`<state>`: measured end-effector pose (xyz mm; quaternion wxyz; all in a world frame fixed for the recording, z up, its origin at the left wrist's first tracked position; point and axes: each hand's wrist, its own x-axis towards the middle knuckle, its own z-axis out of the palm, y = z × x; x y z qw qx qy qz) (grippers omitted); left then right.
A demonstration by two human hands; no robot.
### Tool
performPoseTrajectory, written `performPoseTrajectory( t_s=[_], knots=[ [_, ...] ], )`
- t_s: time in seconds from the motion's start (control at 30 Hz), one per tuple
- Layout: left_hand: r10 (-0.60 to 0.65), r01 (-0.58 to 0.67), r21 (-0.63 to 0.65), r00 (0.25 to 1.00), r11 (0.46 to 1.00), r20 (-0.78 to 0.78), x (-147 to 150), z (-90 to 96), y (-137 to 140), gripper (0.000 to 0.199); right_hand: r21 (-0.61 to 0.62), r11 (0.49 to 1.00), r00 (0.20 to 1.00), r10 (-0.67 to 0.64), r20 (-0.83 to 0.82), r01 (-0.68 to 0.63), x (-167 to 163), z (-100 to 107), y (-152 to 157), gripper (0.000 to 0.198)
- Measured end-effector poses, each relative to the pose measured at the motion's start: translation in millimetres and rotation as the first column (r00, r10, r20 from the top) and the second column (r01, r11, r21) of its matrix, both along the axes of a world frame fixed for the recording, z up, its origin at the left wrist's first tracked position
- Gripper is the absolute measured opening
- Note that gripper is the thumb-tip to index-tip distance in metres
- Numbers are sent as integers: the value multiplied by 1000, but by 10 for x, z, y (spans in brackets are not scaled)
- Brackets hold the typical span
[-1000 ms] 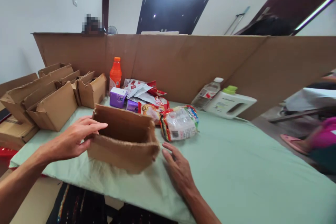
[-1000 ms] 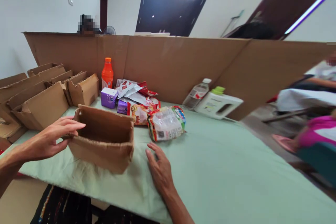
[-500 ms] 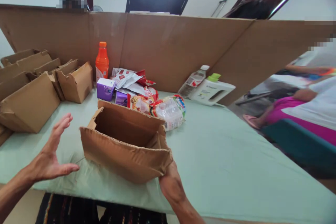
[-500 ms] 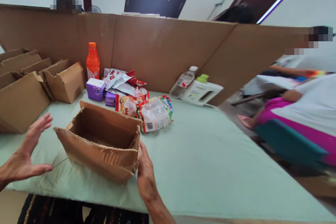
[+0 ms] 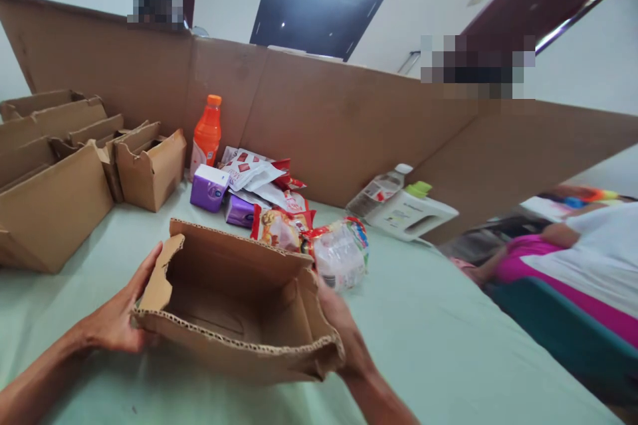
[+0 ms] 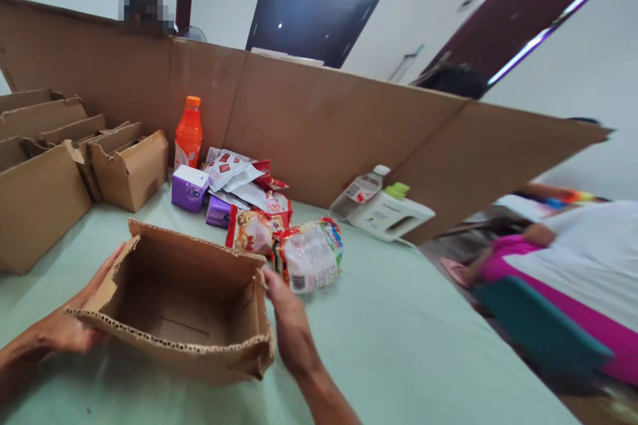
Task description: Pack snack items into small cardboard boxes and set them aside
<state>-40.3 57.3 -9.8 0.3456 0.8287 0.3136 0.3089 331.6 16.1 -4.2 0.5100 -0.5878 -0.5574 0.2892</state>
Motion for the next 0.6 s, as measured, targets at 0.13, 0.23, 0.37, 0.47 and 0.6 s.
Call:
performPoseTrajectory(
  t_s=[0.13,0.23,0.37,0.47,0.6],
  knots=[
    [-27,28,-80,1000,996,13,-66,-56,-20,126,7,998,977,58,206,-61,60,492,938,60],
    [-57,58,-113,998,992,20,-75,-82,-10,125,39,973,852,181,490,-229,-209,758,1774,67],
    [-77,77,-98,997,992,0,-93,-148,-7,129,-104,953,515,245,821,-286,-726,814,2629,86],
    [-52,49,-94,998,994,-38,-103,-173,-14,139,-163,957,436,257,863,-241,-992,723,2887,77],
    [-59,51,-112,996,992,-61,-101,-141,-11,141,-114,966,453,212,866,-233,-993,771,2714,68]
  ],
)
